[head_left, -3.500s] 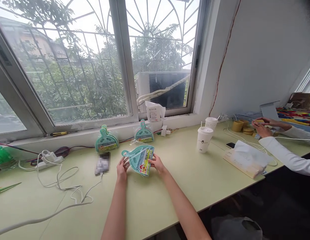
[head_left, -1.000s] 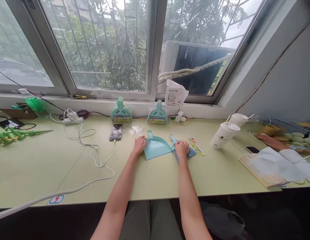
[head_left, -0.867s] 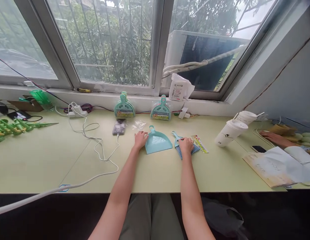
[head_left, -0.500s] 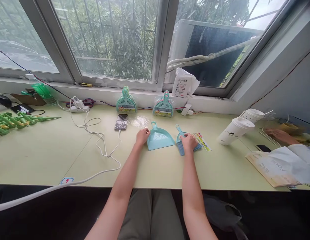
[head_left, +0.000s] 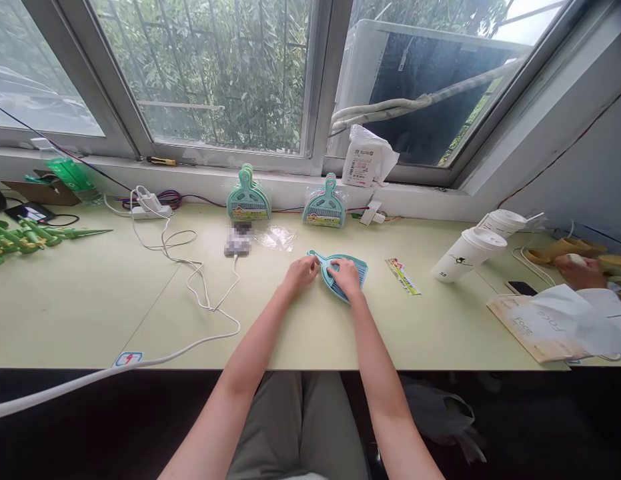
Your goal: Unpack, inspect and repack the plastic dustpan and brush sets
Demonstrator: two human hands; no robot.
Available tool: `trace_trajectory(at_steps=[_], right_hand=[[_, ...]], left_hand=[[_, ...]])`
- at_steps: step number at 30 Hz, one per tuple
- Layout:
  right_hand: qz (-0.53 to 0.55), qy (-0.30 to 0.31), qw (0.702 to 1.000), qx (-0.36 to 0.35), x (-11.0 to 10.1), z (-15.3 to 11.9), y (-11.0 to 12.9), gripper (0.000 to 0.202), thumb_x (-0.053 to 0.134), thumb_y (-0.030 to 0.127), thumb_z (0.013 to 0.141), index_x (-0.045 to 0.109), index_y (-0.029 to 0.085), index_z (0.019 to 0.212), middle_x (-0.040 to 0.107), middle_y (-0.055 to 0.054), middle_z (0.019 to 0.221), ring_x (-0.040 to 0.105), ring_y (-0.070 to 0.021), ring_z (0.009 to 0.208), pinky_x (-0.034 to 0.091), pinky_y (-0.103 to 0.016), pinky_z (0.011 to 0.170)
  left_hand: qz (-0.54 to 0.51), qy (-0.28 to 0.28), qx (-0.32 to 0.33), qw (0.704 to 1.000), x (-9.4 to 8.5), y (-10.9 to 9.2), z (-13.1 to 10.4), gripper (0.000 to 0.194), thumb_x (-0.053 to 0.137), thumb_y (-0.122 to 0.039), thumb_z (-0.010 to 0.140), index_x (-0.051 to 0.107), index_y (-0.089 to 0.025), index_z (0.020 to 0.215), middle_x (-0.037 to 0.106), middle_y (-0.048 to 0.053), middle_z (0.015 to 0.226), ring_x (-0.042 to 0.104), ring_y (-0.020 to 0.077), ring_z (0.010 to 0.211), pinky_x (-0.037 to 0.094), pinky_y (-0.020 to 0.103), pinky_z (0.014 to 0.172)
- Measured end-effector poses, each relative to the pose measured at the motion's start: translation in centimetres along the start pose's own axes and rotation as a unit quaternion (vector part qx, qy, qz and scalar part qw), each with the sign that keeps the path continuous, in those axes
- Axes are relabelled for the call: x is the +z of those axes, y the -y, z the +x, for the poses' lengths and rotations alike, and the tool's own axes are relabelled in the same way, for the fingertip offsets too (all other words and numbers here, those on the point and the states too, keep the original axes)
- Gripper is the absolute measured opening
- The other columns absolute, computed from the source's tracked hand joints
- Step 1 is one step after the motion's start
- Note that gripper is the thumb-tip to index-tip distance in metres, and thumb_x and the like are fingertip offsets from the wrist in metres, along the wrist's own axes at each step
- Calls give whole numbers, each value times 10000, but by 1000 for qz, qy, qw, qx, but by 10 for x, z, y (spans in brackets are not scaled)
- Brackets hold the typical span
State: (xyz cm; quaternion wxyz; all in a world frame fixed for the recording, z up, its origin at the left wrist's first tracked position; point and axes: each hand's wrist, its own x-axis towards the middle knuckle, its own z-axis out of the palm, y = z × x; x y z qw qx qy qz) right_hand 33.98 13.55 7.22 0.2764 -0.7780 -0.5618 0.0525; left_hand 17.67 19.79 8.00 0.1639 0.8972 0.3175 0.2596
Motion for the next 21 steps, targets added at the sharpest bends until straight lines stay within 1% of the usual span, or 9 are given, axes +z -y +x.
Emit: trace_trajectory(at_steps=[2, 3, 5, 9, 12, 16, 18, 20, 21], right_hand=[[40, 9, 999, -18, 0, 3, -5, 263, 557, 351, 796, 670, 201, 978, 639, -60, 1058, 493, -233, 1019, 361, -339, 904], [60, 16, 998, -28, 0, 4, -6, 265, 565, 355, 790, 674, 202, 977, 640, -56, 1050, 501, -225, 999, 366, -339, 903], [95, 36, 993, -55, 0, 5, -6, 259, 580, 357, 781, 680, 207, 966, 644, -48, 1018, 522, -202, 931, 383, -333, 882], [128, 47, 987, -89, 6, 3, 0, 229, 583, 353, 784, 687, 217, 937, 650, -37, 974, 536, -183, 865, 405, -324, 843], [118, 36, 988, -88, 10, 3, 3, 208, 580, 348, 795, 685, 219, 920, 652, -41, 995, 537, -192, 913, 405, -329, 855], [73, 30, 993, -89, 11, 3, 6, 189, 573, 328, 816, 683, 222, 927, 652, -46, 1020, 520, -207, 985, 384, -339, 896], [44, 28, 996, -73, 10, 3, 9, 194, 571, 332, 826, 681, 226, 945, 649, -44, 1042, 511, -215, 997, 386, -332, 881], [14, 28, 998, -54, 7, 1, 13, 200, 567, 349, 836, 680, 235, 956, 644, -43, 1063, 506, -221, 1005, 392, -321, 845], [0, 28, 998, -49, 6, 1, 15, 203, 563, 358, 841, 679, 243, 961, 641, -42, 1072, 505, -222, 1009, 393, -317, 828]], left_hand=[[75, -56, 32, 995, -2, 4, 0, 321, 499, -178, 812, 551, -212, 1127, 581, 81, 1114, 511, 224, 1038, 407, 321, 846], [109, -70, 51, 990, -3, 7, 0, 381, 507, -130, 791, 534, -212, 1161, 543, 91, 1188, 475, 236, 1096, 388, 346, 900], [163, -67, 86, 981, -3, 12, 1, 402, 479, -61, 781, 545, -208, 1149, 518, 95, 1225, 451, 241, 1120, 366, 372, 941], [194, -11, 122, 973, 2, 18, 3, 325, 393, -22, 825, 605, -182, 1012, 592, 87, 1055, 512, 200, 966, 429, 310, 804], [192, 1, 108, 975, 8, 21, 4, 312, 389, -38, 845, 633, -188, 970, 615, 78, 1006, 532, 188, 908, 441, 276, 692], [177, -4, 70, 982, 12, 22, 7, 303, 409, -53, 850, 666, -201, 908, 633, 70, 959, 549, 185, 896, 444, 256, 643], [162, -11, 58, 985, 11, 21, 9, 308, 418, -46, 842, 680, -202, 880, 635, 68, 965, 552, 183, 927, 464, 260, 690], [154, -34, 64, 985, 9, 20, 11, 311, 438, -39, 825, 695, -211, 868, 621, 65, 1060, 526, 192, 1046, 461, 305, 852], [155, -50, 70, 984, 7, 19, 12, 308, 455, -41, 815, 702, -219, 859, 602, 61, 1122, 495, 202, 1113, 419, 349, 955]])
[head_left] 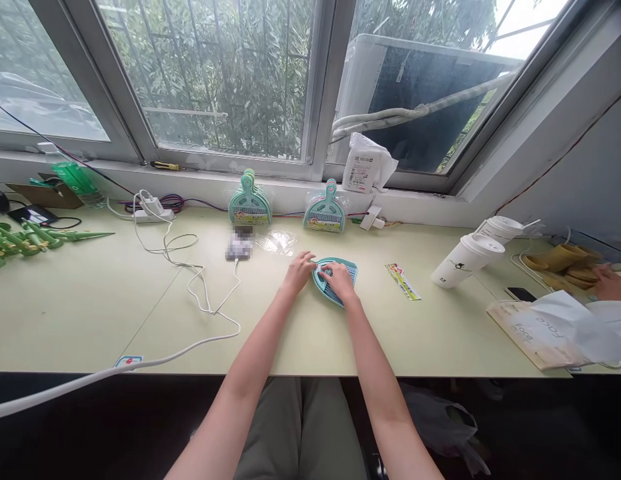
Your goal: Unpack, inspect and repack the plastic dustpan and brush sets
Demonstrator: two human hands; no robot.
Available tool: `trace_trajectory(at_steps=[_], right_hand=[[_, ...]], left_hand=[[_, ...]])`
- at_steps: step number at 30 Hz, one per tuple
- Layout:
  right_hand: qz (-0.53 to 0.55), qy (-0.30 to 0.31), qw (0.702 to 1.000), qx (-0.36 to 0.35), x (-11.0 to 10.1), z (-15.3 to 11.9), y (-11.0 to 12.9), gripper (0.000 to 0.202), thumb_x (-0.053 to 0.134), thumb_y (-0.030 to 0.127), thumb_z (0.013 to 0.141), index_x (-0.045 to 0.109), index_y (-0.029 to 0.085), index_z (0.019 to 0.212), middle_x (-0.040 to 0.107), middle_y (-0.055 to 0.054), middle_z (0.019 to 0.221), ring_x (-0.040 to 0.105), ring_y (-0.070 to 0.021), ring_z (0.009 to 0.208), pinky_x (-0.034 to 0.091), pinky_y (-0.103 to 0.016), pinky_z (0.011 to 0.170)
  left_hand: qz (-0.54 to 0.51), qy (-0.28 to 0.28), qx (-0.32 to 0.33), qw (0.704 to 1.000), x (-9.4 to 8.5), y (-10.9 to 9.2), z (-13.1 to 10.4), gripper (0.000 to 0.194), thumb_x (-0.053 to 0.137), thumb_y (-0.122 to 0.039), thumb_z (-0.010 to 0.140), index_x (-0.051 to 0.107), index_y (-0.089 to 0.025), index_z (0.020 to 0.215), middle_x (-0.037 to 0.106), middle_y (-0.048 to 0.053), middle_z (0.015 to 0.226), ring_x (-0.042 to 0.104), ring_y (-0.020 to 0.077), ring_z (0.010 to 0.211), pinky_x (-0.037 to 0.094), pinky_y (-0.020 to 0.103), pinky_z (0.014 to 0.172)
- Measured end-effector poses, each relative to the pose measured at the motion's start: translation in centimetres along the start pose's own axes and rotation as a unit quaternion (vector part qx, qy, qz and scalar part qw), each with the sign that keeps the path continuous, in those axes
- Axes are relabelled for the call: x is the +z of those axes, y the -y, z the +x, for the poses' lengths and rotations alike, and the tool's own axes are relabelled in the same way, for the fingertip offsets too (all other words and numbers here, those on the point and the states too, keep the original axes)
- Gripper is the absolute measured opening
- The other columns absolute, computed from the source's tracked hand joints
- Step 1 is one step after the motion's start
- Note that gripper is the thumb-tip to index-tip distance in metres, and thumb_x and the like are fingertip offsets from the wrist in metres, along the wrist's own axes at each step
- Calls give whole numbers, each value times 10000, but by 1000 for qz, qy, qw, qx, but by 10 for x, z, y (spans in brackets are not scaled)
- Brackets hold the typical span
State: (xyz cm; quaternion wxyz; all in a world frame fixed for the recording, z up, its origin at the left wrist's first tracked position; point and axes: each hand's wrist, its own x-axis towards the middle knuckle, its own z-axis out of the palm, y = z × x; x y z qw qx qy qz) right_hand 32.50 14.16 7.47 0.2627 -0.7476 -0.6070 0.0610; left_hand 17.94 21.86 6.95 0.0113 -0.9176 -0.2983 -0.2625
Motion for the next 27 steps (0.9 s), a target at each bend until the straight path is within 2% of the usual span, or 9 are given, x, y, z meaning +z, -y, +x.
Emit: trace_trajectory(at_steps=[2, 4, 9, 13, 16, 18, 21, 24, 27], right_hand=[[-22, 5, 1000, 6, -3, -1, 3, 201, 558, 366, 847, 676, 257, 967, 637, -39, 1081, 504, -223, 1018, 392, -310, 802], [-39, 10, 999, 12, -5, -2, 5, 189, 557, 359, 848, 674, 262, 960, 634, -38, 1080, 502, -225, 1023, 392, -307, 783], [-49, -4, 999, 21, -3, -4, 7, 177, 554, 340, 832, 666, 238, 925, 639, -54, 1058, 506, -236, 1026, 400, -303, 749], [1, -47, 997, 54, 1, -2, 8, 178, 567, 336, 790, 652, 220, 894, 656, -55, 1002, 544, -216, 987, 408, -295, 787], [76, -121, 985, 98, 2, 2, 10, 196, 569, 364, 772, 642, 213, 873, 665, -49, 986, 571, -205, 955, 416, -295, 821], [130, -182, 969, 106, 2, 7, 13, 238, 549, 390, 783, 635, 203, 904, 664, -57, 997, 577, -203, 945, 424, -293, 831], [199, -189, 959, 68, -3, 12, 8, 290, 477, 406, 826, 638, 186, 926, 666, -75, 981, 587, -191, 889, 438, -290, 830], [182, -239, 947, 110, -17, 10, -17, 346, 367, 335, 875, 621, 157, 1029, 619, -141, 1123, 553, -223, 1031, 403, -359, 921], [81, -290, 916, 266, -32, 3, -53, 452, 376, 281, 865, 480, 108, 1269, 347, -249, 1417, 315, -325, 1319, 254, -568, 1007]], left_hand=[[8, -25, 0, 1000, -2, 0, 1, 289, 492, -55, 793, 714, -237, 831, 556, 49, 1215, 429, 226, 1206, 274, 444, 1096], [12, -27, -7, 1000, -4, -1, 0, 282, 512, -66, 780, 719, -254, 820, 538, 45, 1237, 406, 236, 1228, 176, 497, 1134], [-27, -19, -32, 999, -3, -7, -7, 323, 471, -70, 798, 713, -266, 882, 560, 62, 1186, 441, 231, 1192, 188, 497, 1126], [-144, -86, -94, 981, -5, -15, -6, 473, 408, -56, 812, 578, -275, 1196, 470, 79, 1323, 395, 225, 1249, 218, 478, 1111], [-347, -125, -232, 900, -8, -21, 0, 617, 415, -153, 848, 244, -269, 1429, 370, 117, 1394, 472, 213, 1178, 370, 436, 1014], [-495, -56, -292, 816, -8, -27, 3, 742, 498, -273, 839, 90, -269, 1458, 373, 144, 1381, 544, 212, 1087, 462, 389, 898], [-637, 88, -284, 711, -6, -32, 4, 739, 610, -345, 771, 240, -261, 1405, 500, 121, 1265, 581, 226, 1040, 506, 332, 805], [-672, 105, -299, 670, -3, -30, 2, 567, 632, -299, 737, 397, -249, 1250, 569, 75, 1143, 599, 200, 987, 520, 294, 762], [-652, 45, -371, 660, -1, -18, 2, 518, 647, -248, 698, 414, -240, 1160, 570, 55, 1064, 611, 160, 877, 524, 262, 691]])
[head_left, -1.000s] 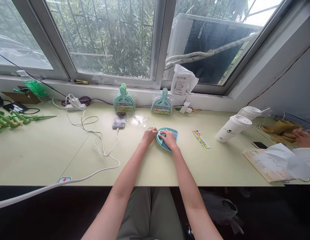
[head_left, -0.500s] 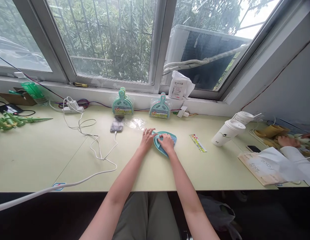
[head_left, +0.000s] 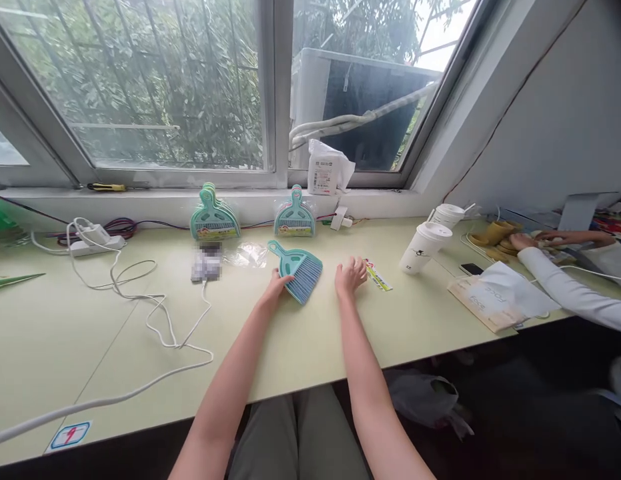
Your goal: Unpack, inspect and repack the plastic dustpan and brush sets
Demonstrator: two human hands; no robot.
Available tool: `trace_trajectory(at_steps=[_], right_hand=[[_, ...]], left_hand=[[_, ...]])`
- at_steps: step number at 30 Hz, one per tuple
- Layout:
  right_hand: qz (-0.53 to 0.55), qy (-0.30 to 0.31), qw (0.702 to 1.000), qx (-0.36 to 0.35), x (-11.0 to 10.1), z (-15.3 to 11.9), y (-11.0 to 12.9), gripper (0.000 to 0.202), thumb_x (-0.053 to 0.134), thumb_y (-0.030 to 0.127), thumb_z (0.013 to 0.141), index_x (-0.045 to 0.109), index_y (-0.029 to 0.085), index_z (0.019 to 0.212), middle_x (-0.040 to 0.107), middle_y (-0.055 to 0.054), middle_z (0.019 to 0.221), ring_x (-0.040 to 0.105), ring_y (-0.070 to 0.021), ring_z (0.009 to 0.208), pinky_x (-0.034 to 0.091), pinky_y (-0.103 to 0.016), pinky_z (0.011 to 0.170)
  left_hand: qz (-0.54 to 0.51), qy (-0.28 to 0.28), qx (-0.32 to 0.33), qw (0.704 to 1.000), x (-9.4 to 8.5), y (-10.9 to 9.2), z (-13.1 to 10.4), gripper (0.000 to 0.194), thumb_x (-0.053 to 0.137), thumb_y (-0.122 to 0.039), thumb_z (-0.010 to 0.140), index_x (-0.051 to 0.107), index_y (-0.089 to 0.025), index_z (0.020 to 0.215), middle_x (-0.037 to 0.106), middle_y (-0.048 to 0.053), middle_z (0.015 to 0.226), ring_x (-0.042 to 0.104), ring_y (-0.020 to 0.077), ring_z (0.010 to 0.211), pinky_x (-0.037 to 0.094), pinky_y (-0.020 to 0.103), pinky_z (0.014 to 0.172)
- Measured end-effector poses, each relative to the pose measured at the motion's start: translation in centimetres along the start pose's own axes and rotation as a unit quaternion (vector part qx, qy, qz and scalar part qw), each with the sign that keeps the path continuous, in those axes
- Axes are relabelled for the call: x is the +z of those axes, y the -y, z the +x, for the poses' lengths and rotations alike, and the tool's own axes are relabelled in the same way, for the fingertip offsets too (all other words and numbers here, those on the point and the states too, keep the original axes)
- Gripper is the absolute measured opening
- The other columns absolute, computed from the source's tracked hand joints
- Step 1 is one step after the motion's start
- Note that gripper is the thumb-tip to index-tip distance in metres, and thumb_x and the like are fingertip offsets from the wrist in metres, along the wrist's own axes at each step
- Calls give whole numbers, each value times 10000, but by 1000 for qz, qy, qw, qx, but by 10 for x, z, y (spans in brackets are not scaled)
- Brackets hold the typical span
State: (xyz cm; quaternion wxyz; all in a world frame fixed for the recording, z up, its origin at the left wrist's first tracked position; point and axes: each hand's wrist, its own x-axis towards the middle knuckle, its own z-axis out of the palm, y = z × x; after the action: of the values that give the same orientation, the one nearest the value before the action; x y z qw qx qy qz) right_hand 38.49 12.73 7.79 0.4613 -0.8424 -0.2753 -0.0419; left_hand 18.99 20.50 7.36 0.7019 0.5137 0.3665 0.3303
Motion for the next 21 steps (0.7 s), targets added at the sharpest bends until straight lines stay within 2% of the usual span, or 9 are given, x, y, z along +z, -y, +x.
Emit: trace_trajectory(at_steps=[2, 3, 7, 9, 11, 14, 16, 19, 21], right_hand=[[-77, 22, 996, 48, -4, 9, -15, 500, 421, 282, 852, 438, 91, 1313, 242, -274, 1466, 196, -367, 1372, 142, -667, 1000], [-102, 49, 992, 47, -3, 10, -19, 488, 437, 280, 847, 457, 100, 1301, 261, -265, 1463, 193, -368, 1373, 98, -685, 1000], [-99, 162, 978, -83, 15, 0, -9, 299, 414, 270, 871, 622, 208, 1077, 564, -126, 1261, 443, -262, 1222, 18, -632, 1062], [-85, 191, 965, -157, 24, -10, 1, 284, 394, 287, 891, 644, 237, 1016, 636, -74, 1148, 511, -213, 1133, -2, -570, 1098], [-92, 194, 958, -191, 28, -18, 8, 317, 387, 315, 904, 609, 242, 1119, 601, -76, 1228, 474, -207, 1189, -35, -537, 1110], [-124, 229, 949, -177, 30, -24, 10, 466, 378, 399, 910, 457, 209, 1328, 376, -106, 1456, 254, -245, 1372, -81, -571, 1087], [-133, 262, 940, -174, 31, -24, 8, 502, 373, 439, 908, 439, 205, 1347, 320, -101, 1488, 179, -257, 1404, -94, -588, 1075], [-116, 230, 951, -169, 32, -20, 5, 415, 383, 415, 908, 544, 234, 1244, 461, -77, 1402, 296, -245, 1356, -66, -578, 1085], [-84, 188, 968, -144, 31, -16, 6, 410, 345, 419, 916, 590, 221, 1179, 569, -96, 1287, 410, -251, 1275, 25, -584, 1086]], left_hand=[[-22, -31, 10, 999, -10, -2, 6, 499, 649, -239, 684, 435, -251, 1135, 570, 40, 1021, 609, 141, 804, 519, 246, 637], [-34, -41, 19, 998, -15, -3, 9, 495, 647, -241, 682, 447, -261, 1134, 571, 33, 1005, 606, 133, 777, 515, 239, 613], [-83, -90, 43, 992, -30, -7, 19, 518, 633, -257, 692, 460, -305, 1178, 571, 15, 987, 603, 121, 758, 521, 234, 603], [-105, -115, 45, 987, -35, -7, 22, 527, 621, -258, 706, 449, -315, 1201, 570, 16, 995, 604, 119, 761, 525, 233, 605], [-118, -133, 43, 983, -39, -8, 23, 527, 610, -255, 719, 444, -317, 1215, 570, 21, 1008, 603, 117, 753, 521, 223, 584], [-123, -149, 40, 980, -43, -8, 25, 543, 612, -244, 719, 438, -325, 1228, 574, 25, 1033, 602, 114, 748, 509, 203, 548], [-115, -150, 38, 981, -43, -8, 24, 548, 620, -249, 719, 437, -329, 1229, 576, 25, 1039, 601, 116, 754, 502, 197, 538], [-88, -141, 35, 985, -41, -8, 22, 547, 638, -278, 716, 441, -323, 1224, 578, 30, 1047, 602, 125, 773, 504, 206, 551], [-71, -129, 33, 989, -38, -9, 19, 560, 656, -295, 710, 442, -314, 1228, 580, 39, 1071, 606, 140, 809, 513, 219, 573]])
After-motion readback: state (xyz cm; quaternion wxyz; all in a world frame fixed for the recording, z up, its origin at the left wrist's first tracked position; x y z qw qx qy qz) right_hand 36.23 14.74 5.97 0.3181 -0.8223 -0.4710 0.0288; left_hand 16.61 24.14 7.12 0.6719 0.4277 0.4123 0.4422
